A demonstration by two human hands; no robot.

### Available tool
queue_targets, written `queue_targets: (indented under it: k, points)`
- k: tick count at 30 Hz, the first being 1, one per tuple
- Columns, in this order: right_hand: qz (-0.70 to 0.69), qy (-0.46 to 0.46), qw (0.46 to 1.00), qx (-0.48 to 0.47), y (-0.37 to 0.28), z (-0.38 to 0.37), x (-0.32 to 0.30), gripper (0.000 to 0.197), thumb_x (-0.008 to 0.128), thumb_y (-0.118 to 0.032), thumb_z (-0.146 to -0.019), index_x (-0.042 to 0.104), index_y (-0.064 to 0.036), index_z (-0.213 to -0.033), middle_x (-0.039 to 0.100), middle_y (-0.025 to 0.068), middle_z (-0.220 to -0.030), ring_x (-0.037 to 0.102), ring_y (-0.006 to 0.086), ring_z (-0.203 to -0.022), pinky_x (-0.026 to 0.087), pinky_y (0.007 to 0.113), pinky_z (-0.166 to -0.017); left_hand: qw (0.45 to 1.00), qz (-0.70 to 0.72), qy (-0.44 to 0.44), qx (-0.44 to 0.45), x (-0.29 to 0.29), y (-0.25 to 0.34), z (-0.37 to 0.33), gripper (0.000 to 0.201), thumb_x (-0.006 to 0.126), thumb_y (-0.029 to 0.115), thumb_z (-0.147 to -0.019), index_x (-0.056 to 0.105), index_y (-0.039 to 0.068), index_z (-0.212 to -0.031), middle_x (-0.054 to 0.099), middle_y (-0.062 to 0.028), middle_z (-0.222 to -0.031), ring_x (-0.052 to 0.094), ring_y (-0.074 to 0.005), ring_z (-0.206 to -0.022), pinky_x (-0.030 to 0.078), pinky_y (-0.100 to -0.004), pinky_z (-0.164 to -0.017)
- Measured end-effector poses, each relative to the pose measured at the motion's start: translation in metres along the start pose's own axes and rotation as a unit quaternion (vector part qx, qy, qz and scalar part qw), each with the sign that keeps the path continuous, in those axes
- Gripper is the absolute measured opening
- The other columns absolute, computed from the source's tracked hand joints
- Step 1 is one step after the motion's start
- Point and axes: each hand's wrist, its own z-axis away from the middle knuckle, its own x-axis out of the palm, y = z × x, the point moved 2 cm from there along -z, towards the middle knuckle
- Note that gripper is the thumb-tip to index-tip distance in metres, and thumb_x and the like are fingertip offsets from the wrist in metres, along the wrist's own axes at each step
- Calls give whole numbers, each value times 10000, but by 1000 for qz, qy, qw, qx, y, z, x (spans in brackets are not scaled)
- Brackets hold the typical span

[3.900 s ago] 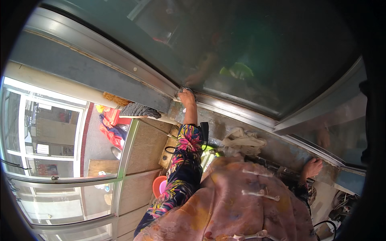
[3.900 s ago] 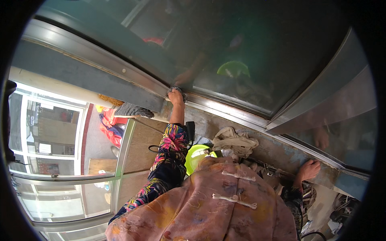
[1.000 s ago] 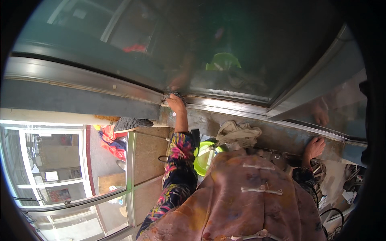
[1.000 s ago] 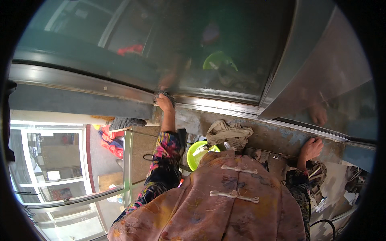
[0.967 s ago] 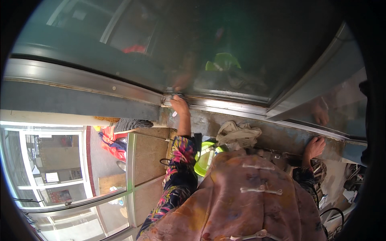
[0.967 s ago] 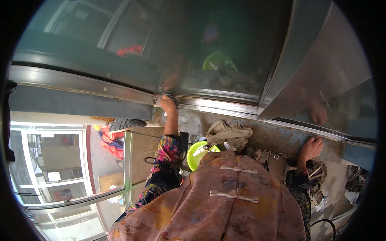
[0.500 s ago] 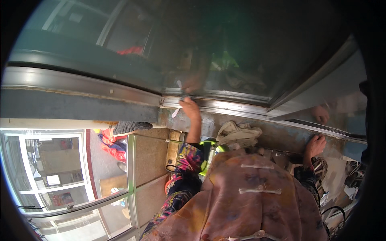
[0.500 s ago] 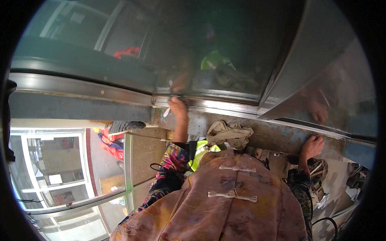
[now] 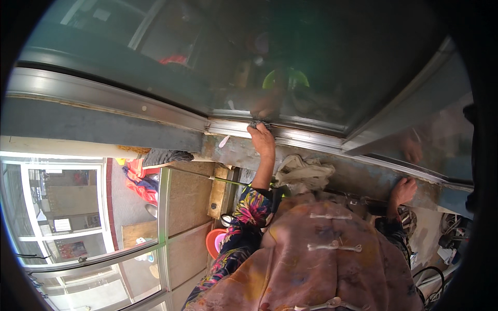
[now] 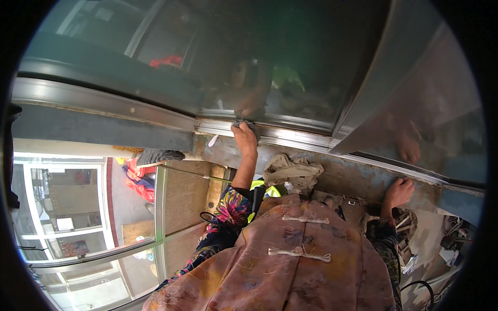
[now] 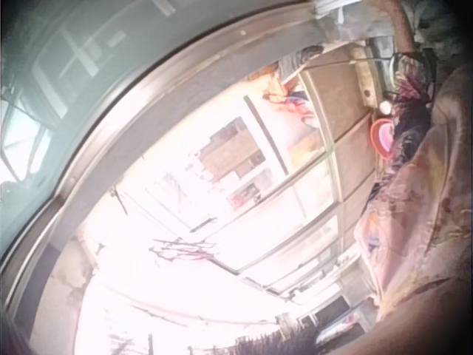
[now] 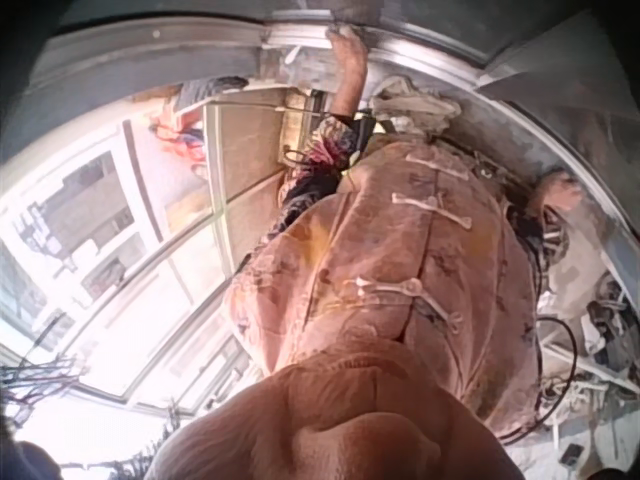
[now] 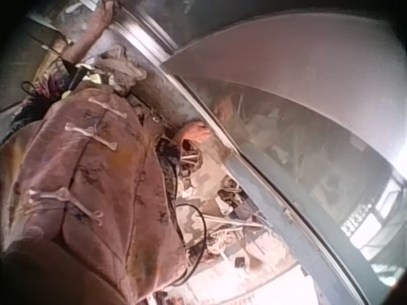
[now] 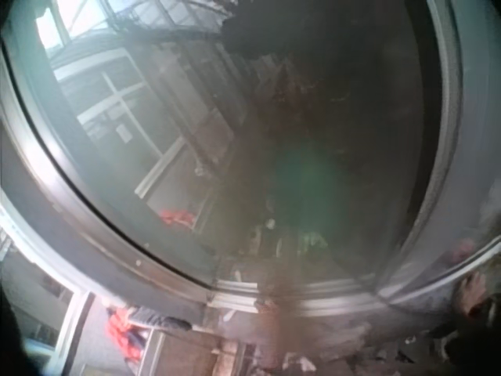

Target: The person cleans the metal window frame and sill using a steel wool pad and a cloth. They scrub the frame with the pad, then wipe the area with the cloth, repeating the process along the length of the frame.

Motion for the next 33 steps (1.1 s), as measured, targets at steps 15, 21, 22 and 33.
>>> queue_targets:
  k: [15,21,22,33]
  points:
    - [-72,4,997,-4,2,-2,-9,160,547,-243,-841,559,-150,-971,557,105,-964,548,340,-907,440,495,-729,996,59,-63,-4,40,48,101,384,395,320,-935,401,-35,-1083,573,-346,-969,543,-522,-903,427,-527,-791]
    - [-107,-2,994,-6,6,0,-10,166,570,-231,-824,559,-154,-970,544,94,-975,542,332,-919,429,493,-726,999,27,-14,-12,24,43,68,364,382,307,-934,431,-47,-1002,608,-320,-875,586,-484,-833,442,-533,-747]
    - [-107,1,994,-5,7,0,-11,166,569,-228,-822,559,-152,-968,542,85,-977,542,328,-918,429,487,-725,998,19,26,-55,19,40,54,381,382,321,-936,448,-50,-988,610,-314,-906,592,-475,-841,445,-528,-744]
    - [-132,-11,991,-23,6,0,-22,163,585,-220,-811,556,-145,-953,539,76,-971,537,315,-915,421,479,-737,997,7,-62,42,60,92,173,352,404,328,-932,435,-16,-1000,602,-306,-930,564,-491,-894,432,-534,-783]
